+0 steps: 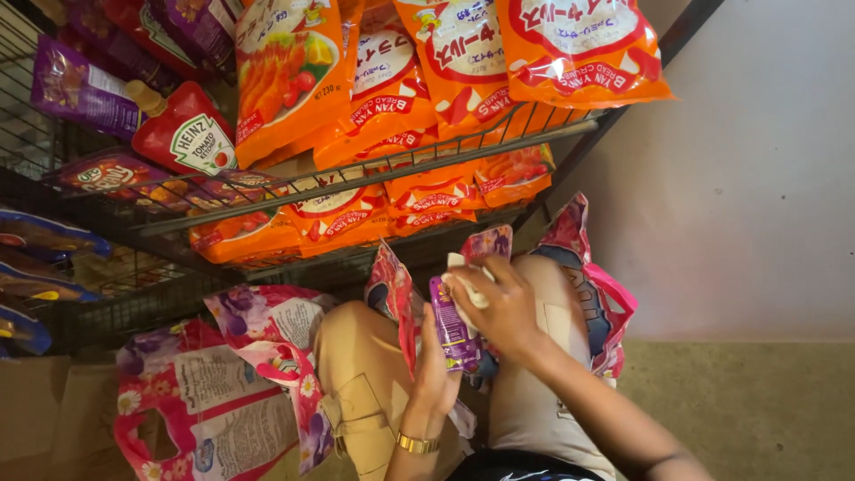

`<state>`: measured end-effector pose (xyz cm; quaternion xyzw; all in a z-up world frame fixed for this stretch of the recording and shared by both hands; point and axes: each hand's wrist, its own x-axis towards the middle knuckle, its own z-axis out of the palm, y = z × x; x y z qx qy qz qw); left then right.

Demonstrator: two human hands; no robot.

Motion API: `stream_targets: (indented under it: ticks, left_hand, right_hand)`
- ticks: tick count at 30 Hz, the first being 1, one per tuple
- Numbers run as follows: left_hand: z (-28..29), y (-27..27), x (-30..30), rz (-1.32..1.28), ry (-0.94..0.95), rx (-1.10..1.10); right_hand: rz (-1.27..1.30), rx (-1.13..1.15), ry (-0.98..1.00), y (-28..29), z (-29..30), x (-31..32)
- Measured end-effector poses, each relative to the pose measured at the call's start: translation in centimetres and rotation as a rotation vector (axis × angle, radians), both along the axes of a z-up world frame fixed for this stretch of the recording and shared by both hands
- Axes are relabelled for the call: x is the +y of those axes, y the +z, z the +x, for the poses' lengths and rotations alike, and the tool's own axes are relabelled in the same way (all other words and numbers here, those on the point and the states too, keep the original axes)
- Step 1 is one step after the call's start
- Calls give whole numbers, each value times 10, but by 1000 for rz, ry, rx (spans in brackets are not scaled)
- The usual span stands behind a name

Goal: Cleaning and wiping individual product packages on a grocery store shelf using a cloth.

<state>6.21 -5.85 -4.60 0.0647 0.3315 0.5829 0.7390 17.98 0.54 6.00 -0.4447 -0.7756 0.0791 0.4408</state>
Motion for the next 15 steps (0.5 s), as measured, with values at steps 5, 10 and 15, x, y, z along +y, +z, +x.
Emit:
stream_targets:
  ticks: [5, 10, 15]
  left_hand:
    - [-10, 41, 9, 3, 13, -8]
    - [-6, 17, 7, -9, 39, 8]
    - [-8, 21, -1, 11, 2, 90]
  right_hand:
    - [-79, -13, 102, 10, -7, -31]
    - [-35, -40, 184, 13, -9, -17]
    - [-13, 54, 64, 10, -19, -5]
